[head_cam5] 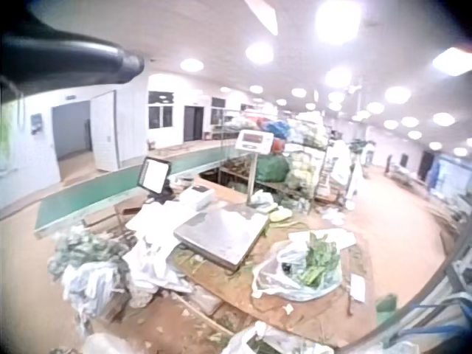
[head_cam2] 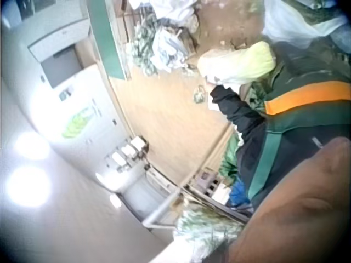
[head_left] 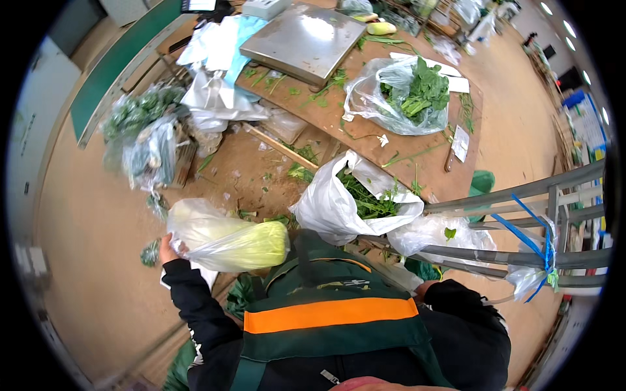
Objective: The person places leafy vegetables into plastic bags, weighs them on a digital scale, and uses a tablet to record the transaction. They repeat this process for multiple vegetable types, including green onions and napa cabbage, and tie the bags closed.
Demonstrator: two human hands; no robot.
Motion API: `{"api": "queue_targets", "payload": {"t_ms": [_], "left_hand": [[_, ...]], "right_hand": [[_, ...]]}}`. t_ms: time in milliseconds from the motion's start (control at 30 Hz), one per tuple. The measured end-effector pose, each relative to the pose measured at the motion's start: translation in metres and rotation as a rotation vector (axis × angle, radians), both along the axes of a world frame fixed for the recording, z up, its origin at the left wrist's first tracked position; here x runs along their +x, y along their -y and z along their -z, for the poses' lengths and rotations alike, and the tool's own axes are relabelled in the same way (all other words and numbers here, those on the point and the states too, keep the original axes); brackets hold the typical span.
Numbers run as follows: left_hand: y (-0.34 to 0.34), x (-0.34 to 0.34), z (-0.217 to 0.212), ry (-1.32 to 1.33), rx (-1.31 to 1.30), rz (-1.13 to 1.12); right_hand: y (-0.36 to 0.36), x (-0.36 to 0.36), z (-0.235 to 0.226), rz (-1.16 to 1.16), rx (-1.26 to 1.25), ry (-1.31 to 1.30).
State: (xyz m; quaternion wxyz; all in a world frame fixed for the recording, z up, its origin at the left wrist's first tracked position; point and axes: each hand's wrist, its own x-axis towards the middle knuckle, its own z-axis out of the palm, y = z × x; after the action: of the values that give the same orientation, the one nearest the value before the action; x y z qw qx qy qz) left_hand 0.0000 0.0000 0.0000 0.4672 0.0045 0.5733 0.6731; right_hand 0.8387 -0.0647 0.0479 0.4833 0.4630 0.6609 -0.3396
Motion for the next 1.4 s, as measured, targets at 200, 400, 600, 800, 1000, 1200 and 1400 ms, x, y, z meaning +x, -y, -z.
{"api": "queue_targets", "payload": {"t_ms": [200,400,600,800,1000,1200,1400], "left_hand": [[-0.119,-0.075,-0.068,-0.263,-0.161,-0.038],[-0.203,-0.235,-0.137,-0.636,-0.242,0.184],[-0.349,-0.149,-0.315,-0.647,0.094,0.4],[-0.477,-0.137,-0.379,-0.315,0.537,0.835],[-0.668,-0.098,-0.402,0.021,0.826,1.295],[-0.847,0.017,-0.398,0.222,0.764,1.481],[-0.956,0.154,-0.335,0.074,0.792,1.447]], "right_hand": [[-0.129,-0.121,-0.057,-0.01,0.031,-0.159],[-0.183,-0.228,-0.057,0.081,0.077,-0.351],[-0.245,-0.309,-0.123,0.164,0.124,-0.309],[-0.249,-0.337,-0.212,0.254,0.202,-0.292],[-0.252,-0.358,-0.343,0.547,0.675,-0.116],[-0.228,-0.357,-0.46,1.011,1.016,0.155],[-0.258,-0.298,-0.507,1.311,1.245,0.223]]}}
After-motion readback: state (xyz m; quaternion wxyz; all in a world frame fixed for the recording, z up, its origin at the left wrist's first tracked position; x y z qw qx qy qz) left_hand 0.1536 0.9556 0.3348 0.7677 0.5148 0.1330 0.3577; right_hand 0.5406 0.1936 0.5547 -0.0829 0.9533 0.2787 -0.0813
